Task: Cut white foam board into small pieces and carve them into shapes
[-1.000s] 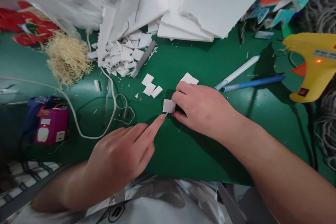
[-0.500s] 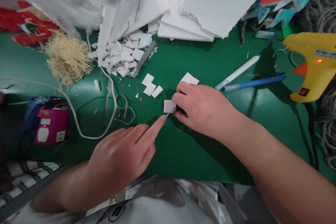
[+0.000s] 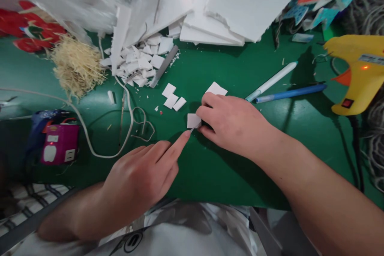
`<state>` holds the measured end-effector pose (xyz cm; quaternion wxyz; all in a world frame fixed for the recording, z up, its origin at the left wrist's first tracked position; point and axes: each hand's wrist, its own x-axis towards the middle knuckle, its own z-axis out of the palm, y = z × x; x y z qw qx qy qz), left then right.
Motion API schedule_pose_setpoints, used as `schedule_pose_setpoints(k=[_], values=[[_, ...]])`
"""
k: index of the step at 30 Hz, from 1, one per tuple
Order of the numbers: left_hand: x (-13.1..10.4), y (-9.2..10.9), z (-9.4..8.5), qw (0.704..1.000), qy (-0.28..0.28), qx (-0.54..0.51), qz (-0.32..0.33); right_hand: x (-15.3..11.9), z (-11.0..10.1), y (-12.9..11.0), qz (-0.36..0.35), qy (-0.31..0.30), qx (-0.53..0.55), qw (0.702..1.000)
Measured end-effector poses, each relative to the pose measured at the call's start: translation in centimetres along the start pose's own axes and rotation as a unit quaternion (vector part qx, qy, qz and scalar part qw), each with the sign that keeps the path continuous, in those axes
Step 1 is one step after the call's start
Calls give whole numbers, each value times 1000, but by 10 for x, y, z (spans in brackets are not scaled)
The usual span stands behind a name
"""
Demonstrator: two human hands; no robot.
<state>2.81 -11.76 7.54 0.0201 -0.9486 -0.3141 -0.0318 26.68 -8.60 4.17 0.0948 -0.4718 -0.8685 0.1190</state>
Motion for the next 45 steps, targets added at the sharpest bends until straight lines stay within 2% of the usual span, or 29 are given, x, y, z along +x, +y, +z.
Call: schedule_pose_setpoints(k=[5, 14, 31, 45], values=[[-2, 0, -1, 1000, -8, 12, 7, -1, 0, 1, -14, 15, -7, 1000], [-2, 0, -4, 1000, -1, 23, 8, 1, -2, -1, 15, -14, -4, 1000], [-8, -1, -14, 999, -24, 42, 4, 0, 0, 0, 2, 4, -6, 1000], [-10, -1, -17, 999, -33, 36, 5, -1, -1, -1, 10, -8, -2, 1000]])
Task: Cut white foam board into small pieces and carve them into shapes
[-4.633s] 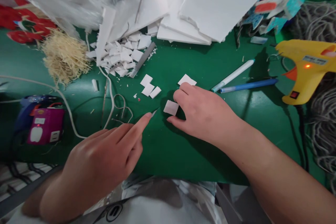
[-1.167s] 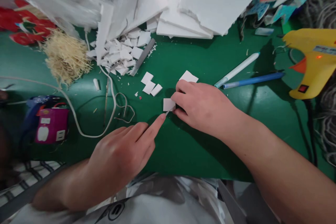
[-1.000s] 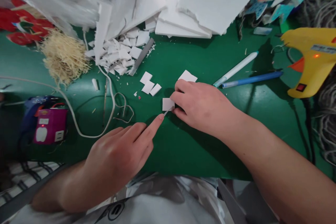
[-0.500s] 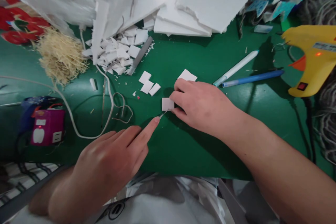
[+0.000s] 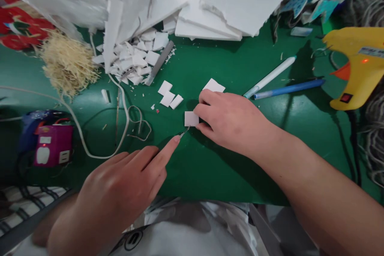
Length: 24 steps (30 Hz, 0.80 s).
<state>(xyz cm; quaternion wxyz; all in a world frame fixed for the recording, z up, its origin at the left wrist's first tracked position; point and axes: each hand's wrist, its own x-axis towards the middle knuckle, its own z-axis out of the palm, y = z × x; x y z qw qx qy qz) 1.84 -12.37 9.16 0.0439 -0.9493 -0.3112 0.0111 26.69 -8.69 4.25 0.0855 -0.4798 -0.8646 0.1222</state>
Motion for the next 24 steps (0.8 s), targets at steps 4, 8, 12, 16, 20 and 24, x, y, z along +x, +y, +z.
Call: schedule_pose_setpoints(k=[4, 8, 12, 16, 20, 24], values=[[0, -2, -1, 1000, -5, -6, 0, 0, 0, 0, -3, 4, -3, 1000], [0, -1, -1, 1000, -4, -4, -7, 0, 0, 0, -4, 1, -5, 1000], [-3, -2, -3, 1000, -20, 5, 7, -1, 0, 1, -10, 11, -3, 1000], [-7, -6, -8, 999, -35, -36, 7, 0, 0, 1, -5, 10, -2, 1000], [-9, -14, -13, 997, -17, -69, -4, 1, -2, 2, 0, -7, 8, 1000], [-6, -21, -13, 997, 25, -50, -51, 0, -6, -2, 36, 3, 32, 999]])
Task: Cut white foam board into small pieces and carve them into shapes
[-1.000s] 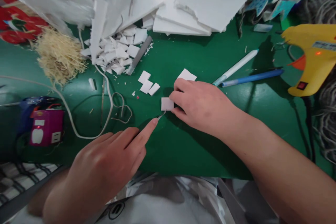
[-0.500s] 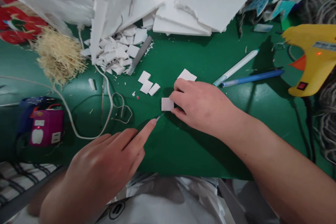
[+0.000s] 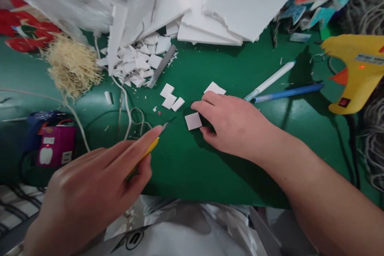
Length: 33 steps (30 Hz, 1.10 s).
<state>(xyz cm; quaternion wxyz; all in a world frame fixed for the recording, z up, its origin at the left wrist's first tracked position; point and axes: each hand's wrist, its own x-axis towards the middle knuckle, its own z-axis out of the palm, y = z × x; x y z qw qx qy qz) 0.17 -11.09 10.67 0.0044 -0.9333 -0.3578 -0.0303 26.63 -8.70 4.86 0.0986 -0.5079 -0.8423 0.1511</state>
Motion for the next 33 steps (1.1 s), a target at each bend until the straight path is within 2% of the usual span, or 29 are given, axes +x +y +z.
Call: schedule_pose_setpoints(k=[3, 7, 12, 16, 19, 23, 27, 33], values=[[6, -3, 3, 999, 22, 11, -25, 1, 1, -7, 36, 19, 8, 999], [11, -7, 9, 999, 14, 30, -40, 5, 8, -16, 77, 21, -36, 996], [11, -10, 14, 997, 19, 28, -65, 3, 11, -13, 47, 26, -22, 998], [14, -12, 18, 998, 29, 16, -51, 0, 8, -12, 64, 40, 34, 997], [17, -13, 22, 999, 33, 16, -38, 3, 10, -15, 93, 55, 13, 994], [18, -12, 26, 999, 35, 8, -36, 5, 15, -16, 85, 53, -41, 994], [20, -8, 33, 999, 43, 0, -19, 1, 13, -9, 67, 60, 4, 996], [21, -4, 45, 998, 57, -29, 10, -3, 12, -4, 82, 71, 40, 993]])
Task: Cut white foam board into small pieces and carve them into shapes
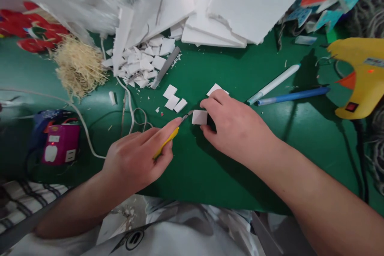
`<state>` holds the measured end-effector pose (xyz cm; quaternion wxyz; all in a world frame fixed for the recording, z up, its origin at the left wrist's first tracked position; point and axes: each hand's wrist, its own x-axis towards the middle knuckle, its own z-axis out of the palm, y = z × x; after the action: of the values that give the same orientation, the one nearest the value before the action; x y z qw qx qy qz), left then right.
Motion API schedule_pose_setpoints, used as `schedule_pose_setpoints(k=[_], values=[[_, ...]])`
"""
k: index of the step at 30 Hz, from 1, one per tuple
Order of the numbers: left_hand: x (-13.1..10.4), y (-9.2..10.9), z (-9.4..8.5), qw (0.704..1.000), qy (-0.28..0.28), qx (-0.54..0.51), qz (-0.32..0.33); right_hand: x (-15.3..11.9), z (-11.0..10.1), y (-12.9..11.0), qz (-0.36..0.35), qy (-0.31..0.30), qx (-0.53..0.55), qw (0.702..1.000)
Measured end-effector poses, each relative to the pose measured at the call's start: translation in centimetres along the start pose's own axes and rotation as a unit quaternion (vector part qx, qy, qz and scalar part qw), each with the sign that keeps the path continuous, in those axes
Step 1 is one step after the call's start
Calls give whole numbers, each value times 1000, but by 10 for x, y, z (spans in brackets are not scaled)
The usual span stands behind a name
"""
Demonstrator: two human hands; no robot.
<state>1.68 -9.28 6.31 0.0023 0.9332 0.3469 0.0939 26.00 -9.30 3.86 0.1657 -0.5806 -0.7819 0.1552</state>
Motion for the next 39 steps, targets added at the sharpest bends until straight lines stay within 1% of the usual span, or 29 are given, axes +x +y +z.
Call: schedule_pose_setpoints(k=[5, 11, 17, 20, 25, 33, 39], values=[[1, 2, 3, 1000, 11, -16, 13, 1, 4, 3, 8, -4, 12, 1000], [6, 3, 4, 1000, -11, -4, 16, 3, 0, 3, 29, -34, 35, 998], [9, 4, 3, 999, -23, -10, 25, 4, -1, 2, 31, -36, 53, 997], [9, 5, 3, 999, -31, -10, 22, 4, -2, 2, 33, -37, 54, 997], [10, 6, 3, 999, -28, 9, 16, 4, -2, 2, 33, -40, 48, 997], [9, 3, 4, 999, -26, 6, 17, 5, -1, 4, 40, -39, 54, 997], [7, 0, 6, 999, -33, -33, -15, 4, -4, 5, 9, -31, 50, 998]])
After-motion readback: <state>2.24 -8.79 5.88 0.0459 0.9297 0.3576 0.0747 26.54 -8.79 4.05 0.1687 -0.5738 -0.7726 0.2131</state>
